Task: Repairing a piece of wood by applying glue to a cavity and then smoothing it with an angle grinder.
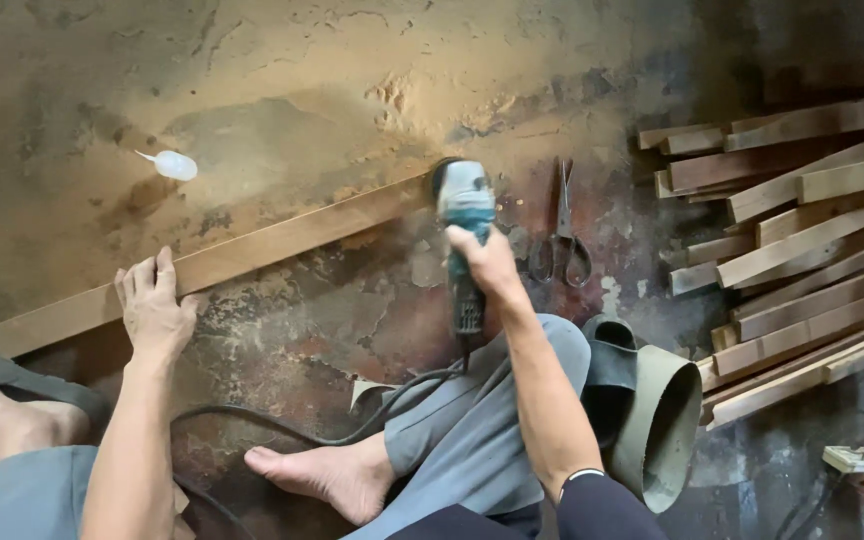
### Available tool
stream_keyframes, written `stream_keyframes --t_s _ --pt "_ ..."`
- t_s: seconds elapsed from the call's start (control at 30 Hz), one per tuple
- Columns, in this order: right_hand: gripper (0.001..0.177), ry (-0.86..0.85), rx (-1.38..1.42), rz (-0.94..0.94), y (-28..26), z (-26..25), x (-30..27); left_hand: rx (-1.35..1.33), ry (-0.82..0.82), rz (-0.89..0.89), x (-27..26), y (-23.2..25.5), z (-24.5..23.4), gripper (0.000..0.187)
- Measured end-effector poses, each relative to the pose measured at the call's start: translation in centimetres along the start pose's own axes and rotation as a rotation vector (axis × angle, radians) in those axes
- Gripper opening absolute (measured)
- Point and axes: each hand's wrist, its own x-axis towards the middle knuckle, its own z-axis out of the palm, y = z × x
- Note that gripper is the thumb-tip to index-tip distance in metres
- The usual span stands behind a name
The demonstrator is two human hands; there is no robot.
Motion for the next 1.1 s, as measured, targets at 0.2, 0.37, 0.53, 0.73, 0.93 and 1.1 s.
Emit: stream_keyframes --t_s 0.2,0.37,0.53,0.73,0.93,1.1 --pt "0.048 -0.083 -0.174 -0.066 -1.4 4.5 -1.1 0.019 0.007 -0.006 0.3 0.5 -0.8 0.087" --pt "0.055 -0.239 -0.365 -0.107 -0.3 8.8 -1.2 -0.027 0.031 0.007 0.1 0.2 -0.9 0.087" --pt "0.050 -0.118 -0.200 -0.198 0.0 2.4 -0.3 0.025 0.021 0.009 0.3 0.6 -1.3 0.085" --pt "0.040 0.110 0.345 -0.021 0.9 -4.2 0.5 0.151 -0.068 0.043 0.7 -0.2 -1.6 0.073" --pt "0.040 0.086 0.314 -0.097 1.1 -2.4 -3.5 0.022 -0.368 0.089 4.8 -0.7 -4.8 0.078" --pt "0.043 -0.007 0.018 -0.074 1.8 1.3 -2.8 -0.053 -0.404 0.108 5.9 -2.0 -4.1 0.080"
